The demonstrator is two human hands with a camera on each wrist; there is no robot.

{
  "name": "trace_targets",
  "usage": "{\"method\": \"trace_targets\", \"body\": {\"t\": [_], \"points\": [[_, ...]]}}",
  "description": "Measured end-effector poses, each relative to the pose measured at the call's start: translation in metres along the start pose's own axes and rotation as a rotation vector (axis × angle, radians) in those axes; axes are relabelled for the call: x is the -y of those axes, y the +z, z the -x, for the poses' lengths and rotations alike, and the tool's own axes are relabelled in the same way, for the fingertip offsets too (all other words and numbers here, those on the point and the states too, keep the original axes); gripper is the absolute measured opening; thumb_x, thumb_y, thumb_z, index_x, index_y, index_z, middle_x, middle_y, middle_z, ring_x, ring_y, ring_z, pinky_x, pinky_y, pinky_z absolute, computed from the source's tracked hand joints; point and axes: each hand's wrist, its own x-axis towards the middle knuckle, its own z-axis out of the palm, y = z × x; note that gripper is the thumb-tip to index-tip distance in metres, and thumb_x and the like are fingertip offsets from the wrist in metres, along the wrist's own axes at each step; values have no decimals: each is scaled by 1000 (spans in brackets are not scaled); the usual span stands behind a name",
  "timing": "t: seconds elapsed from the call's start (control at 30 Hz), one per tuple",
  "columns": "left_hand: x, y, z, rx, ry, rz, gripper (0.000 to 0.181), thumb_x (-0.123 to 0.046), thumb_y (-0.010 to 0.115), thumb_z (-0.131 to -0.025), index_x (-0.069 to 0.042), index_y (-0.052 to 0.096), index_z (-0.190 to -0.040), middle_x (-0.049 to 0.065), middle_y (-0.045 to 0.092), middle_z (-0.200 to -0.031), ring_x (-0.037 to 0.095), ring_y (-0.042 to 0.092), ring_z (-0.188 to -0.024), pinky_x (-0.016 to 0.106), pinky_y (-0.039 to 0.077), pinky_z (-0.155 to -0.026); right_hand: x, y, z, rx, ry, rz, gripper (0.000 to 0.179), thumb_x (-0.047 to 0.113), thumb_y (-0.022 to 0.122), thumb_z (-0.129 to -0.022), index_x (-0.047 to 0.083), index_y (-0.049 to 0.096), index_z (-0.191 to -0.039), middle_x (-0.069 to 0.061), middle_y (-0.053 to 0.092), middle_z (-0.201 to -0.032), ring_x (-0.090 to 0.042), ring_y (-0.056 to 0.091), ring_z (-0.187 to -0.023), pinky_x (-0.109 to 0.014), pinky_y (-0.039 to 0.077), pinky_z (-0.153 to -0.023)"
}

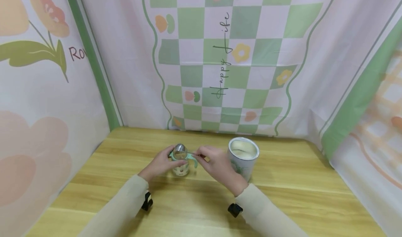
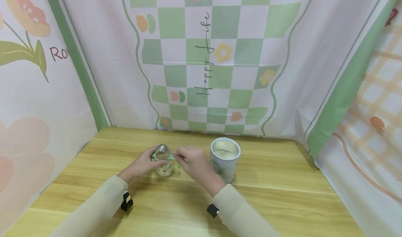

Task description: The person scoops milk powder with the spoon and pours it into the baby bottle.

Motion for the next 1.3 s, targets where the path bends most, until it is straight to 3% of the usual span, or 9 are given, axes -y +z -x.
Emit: {"method": "trace_targets", "body": {"t": [0.13, 0.47, 0.57, 0.7, 0.87, 1.1, 1.3], "points": [[1, -1, -1, -4, 15, -3, 72, -45, 81, -84, -28, 49, -146, -3, 61, -129, 24, 56, -120, 59, 40, -105, 3, 0, -1, 13, -71, 32, 10, 4, 76, -89, 11, 68, -90, 1, 71, -85, -8, 64, -74, -22, 55, -61], [-1, -1, -1, 7, 2, 13, 76, -48, 81, -83, -29, 47, -148, 0, 60, -132, 25, 54, -123, 60, 38, -106, 2, -2, -3, -19, -41, 37, 14, -2, 79, -85, 7, 69, -90, -1, 71, -84, -10, 67, -74, -18, 54, -64], [-1, -1, -1, -10, -14, -6, 81, -52, 81, -81, -26, 46, -149, 2, 59, -133, 28, 54, -124, 62, 36, -107, 1, -4, -4, -68, 58, -27, 9, 2, 76, -89, 8, 70, -90, -1, 72, -82, -9, 68, -73, -20, 56, -64], [0, 0, -2, -30, -22, -38, 86, -57, 82, -77, -24, 47, -148, 2, 59, -135, 30, 52, -127, 64, 33, -107, 1, -10, -7, -142, 259, -163, 5, 9, 75, -92, 10, 71, -91, 3, 71, -79, -9, 67, -68, -23, 56, -60], [1, 0, -2, -27, -21, -19, 83, -55, 83, -77, -26, 49, -147, 0, 59, -135, 29, 51, -128, 63, 32, -109, 6, -21, -10, -171, 480, -299, 7, 19, 73, -94, 13, 71, -91, 5, 70, -76, -13, 63, -63, -26, 50, -53], [2, 0, -2, -19, -25, -4, 83, -55, 83, -77, -26, 49, -147, -1, 59, -134, 27, 52, -128, 61, 32, -110, 3, -33, -13, -164, 641, -414, 18, 30, 72, -95, 12, 71, -96, -2, 71, -82, -31, 68, -74, -29, 53, -57], [1, -1, -1, -17, -16, -24, 84, -55, 83, -77, -24, 48, -147, 1, 59, -134, 27, 53, -126, 59, 36, -109, 4, -47, -17, -169, 720, -459, 23, 26, 71, -97, 4, 70, -97, -11, 73, -88, -29, 69, -74, -28, 56, -62]]}}
